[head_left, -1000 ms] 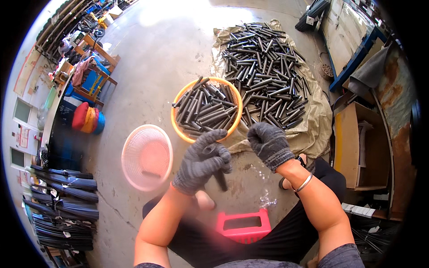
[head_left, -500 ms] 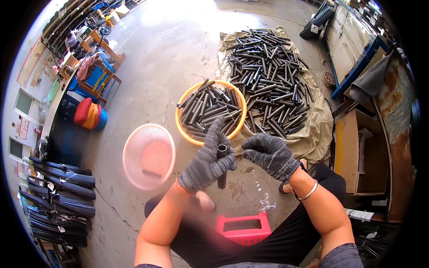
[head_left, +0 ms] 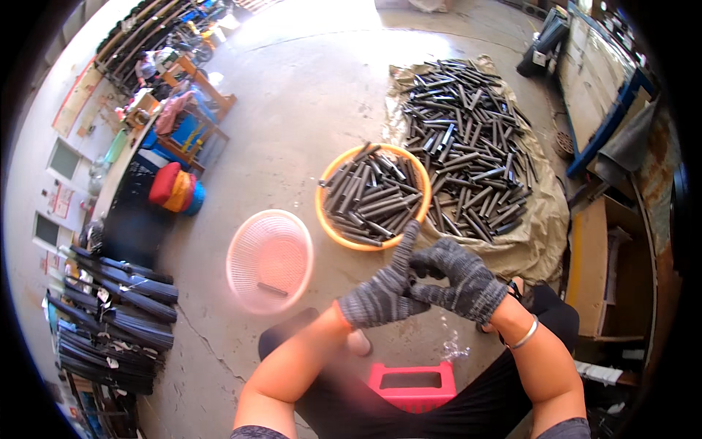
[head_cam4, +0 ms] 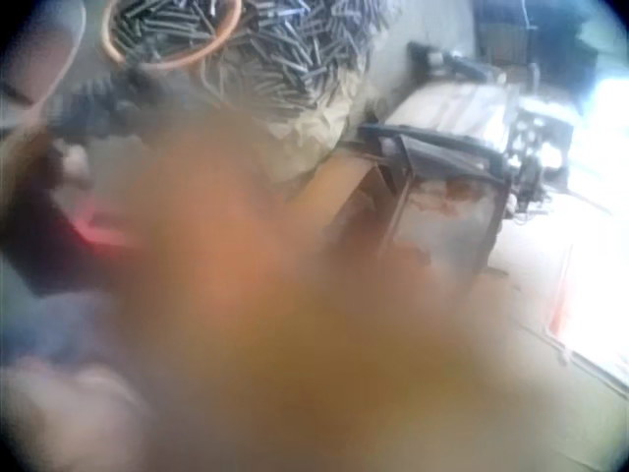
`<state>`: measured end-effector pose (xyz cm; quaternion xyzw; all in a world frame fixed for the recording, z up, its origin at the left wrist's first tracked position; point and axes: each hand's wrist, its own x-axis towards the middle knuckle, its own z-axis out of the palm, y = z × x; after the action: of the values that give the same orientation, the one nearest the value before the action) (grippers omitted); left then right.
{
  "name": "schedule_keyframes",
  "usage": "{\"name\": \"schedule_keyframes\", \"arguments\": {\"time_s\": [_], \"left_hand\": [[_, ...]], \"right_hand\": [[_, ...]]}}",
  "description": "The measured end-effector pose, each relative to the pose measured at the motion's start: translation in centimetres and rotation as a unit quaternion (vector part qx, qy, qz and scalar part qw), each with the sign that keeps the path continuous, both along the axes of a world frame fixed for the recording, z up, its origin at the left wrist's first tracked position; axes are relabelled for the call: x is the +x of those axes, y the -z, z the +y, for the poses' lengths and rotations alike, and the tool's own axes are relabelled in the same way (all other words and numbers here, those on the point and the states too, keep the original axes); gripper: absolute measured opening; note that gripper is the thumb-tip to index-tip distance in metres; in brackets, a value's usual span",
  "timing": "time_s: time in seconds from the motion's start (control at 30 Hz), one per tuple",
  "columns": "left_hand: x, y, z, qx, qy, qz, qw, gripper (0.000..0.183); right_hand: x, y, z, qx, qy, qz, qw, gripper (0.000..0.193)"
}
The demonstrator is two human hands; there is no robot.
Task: The person picks up metal pipes from a large pile on a sheet on the floor and sorts them into plastic baskets while sitting on a stool.
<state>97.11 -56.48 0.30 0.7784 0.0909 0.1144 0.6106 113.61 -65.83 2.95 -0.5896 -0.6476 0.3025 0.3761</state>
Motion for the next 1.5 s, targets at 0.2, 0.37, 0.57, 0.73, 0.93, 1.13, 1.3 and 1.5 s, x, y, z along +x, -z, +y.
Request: {"name": "schedule_keyframes", "arguments": {"time_s": [0.2, 0.37, 0.57, 0.73, 0.93, 1.13, 1.3, 1.5], "left_hand": [[0.7, 1.0, -0.2, -0.028, 0.008, -0.029, 0.999, 0.118], [0.4, 1.6, -0.4, -0.114, -0.017, -0.022, 0.993, 0.107], [0.5, 1.8, 1.0, -0.132, -0.130, -0.003, 0.983, 0.027], [0.4, 1.0, 0.9, -0.111, -0.123, 0.014, 0.986, 0.028], [0.2, 0.9, 0.7, -0.120, -0.139, 0.007, 0.983, 0.028], [0.2, 1.1, 0.9, -0.112, -0.126, 0.023, 0.985, 0.031], [0.9, 1.9, 0.1, -0.135, -0.129, -0.046, 0.981, 0.035], [-0.3, -0.4, 0.5, -0.358, -0.032, -0.017, 0.933, 0.036]], "right_hand": [[-0.5, 0.1, -0.2, -0.046, -0.038, -0.029, 0.998, 0.030], [-1.1, 1.0, -0.5, -0.031, 0.024, 0.058, 0.998, 0.019], [0.8, 1.7, 0.0, -0.072, 0.151, 0.167, 0.972, 0.014], [0.4, 1.8, -0.1, -0.031, 0.123, 0.222, 0.967, 0.015], [0.0, 1.1, -0.2, -0.091, 0.135, 0.277, 0.947, 0.015], [0.1, 1.6, 0.1, -0.056, 0.149, 0.223, 0.962, 0.011], [0.7, 3.0, 0.2, 0.041, 0.179, 0.086, 0.979, 0.006], [0.5, 0.8, 0.9, 0.041, 0.165, 0.089, 0.981, 0.006]]}}
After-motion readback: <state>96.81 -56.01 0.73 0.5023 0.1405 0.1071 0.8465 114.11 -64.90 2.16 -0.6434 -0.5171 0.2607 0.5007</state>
